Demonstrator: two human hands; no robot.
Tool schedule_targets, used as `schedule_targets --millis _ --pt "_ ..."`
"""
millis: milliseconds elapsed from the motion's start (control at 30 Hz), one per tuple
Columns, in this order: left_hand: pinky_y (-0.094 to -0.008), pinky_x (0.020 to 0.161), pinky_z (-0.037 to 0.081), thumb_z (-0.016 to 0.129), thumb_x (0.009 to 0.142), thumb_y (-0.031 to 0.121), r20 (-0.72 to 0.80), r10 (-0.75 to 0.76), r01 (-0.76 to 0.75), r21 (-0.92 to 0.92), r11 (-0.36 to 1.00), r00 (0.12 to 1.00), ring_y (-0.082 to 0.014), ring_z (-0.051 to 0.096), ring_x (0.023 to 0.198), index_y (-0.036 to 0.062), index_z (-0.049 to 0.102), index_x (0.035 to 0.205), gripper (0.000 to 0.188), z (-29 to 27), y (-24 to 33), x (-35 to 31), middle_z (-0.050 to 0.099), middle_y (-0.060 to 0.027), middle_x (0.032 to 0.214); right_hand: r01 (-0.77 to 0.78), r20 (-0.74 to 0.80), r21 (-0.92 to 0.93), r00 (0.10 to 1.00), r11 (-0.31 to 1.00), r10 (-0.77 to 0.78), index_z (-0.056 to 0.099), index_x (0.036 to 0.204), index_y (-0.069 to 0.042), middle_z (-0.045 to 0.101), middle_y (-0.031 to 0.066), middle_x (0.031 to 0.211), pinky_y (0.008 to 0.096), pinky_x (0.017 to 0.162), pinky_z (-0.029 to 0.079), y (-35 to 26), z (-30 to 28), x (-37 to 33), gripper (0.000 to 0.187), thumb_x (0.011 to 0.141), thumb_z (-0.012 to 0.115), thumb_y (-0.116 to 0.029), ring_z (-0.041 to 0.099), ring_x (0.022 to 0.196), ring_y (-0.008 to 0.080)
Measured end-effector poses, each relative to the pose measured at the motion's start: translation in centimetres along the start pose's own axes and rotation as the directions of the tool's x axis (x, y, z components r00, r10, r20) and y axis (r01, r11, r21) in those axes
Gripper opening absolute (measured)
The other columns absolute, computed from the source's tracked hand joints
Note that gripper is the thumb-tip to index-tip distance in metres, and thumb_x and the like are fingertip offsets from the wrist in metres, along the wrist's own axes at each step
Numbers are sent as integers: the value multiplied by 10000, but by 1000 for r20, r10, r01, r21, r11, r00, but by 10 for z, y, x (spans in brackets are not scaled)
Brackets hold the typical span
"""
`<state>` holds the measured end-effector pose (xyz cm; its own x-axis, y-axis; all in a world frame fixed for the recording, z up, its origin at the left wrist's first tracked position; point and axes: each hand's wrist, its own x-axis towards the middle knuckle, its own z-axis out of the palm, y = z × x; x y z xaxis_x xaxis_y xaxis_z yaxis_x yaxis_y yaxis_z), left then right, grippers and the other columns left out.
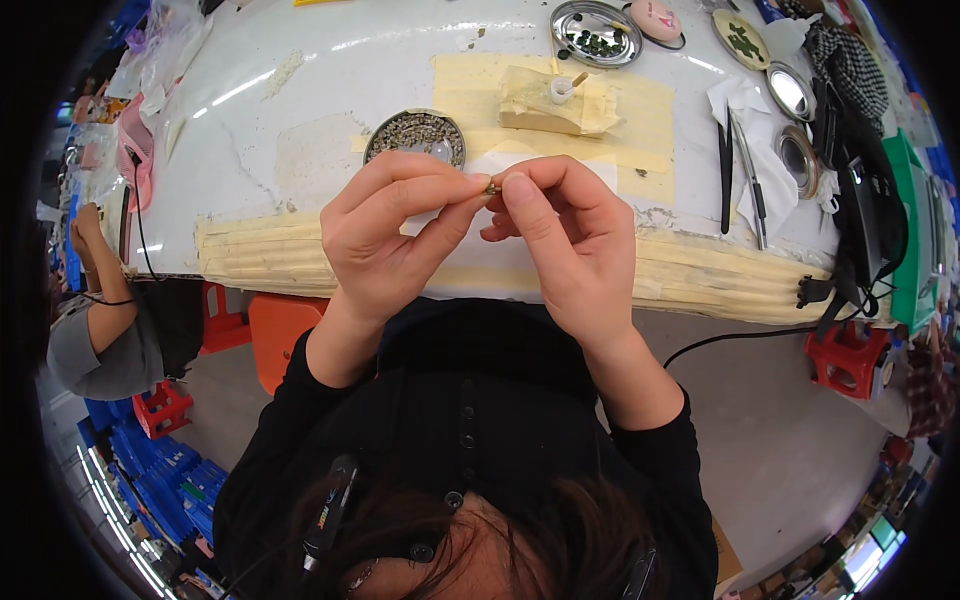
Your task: Assembling small white plastic components by hand at a workbench.
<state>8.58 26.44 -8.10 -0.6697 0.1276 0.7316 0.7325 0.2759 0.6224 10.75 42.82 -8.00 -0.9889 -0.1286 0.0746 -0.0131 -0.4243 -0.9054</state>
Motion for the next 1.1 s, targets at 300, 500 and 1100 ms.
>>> schedule_targets --millis 300,500,1100 --pt "-260 583 515 771 723 -50 4 -13 13 -2 1000 1000 -159 637 705 46 743 944 242 0 -1 -1 654 -61 837 11 22 -131 1000 991 -9 592 1043 20 646 75 869 303 697 552 0 0 0 170 1000 533 -134 628 749 130" --pt "-261 584 514 776 721 -45 -1 -9 9 2 1000 1000 -161 639 707 46 744 937 237 0 -1 -1 657 -58 832 -29 -14 -56 1000 998 28 590 1031 22 651 82 873 300 697 550 0 1 0 160 993 546 -127 632 744 135" --pt "-259 589 516 771 720 -50 -1 -19 19 4 1000 1000 -163 642 701 35 736 919 219 0 0 0 657 -65 820 65 -11 -57 998 996 -66 635 978 39 655 75 905 279 701 572 2 0 0 88 927 633 -33 623 773 104"
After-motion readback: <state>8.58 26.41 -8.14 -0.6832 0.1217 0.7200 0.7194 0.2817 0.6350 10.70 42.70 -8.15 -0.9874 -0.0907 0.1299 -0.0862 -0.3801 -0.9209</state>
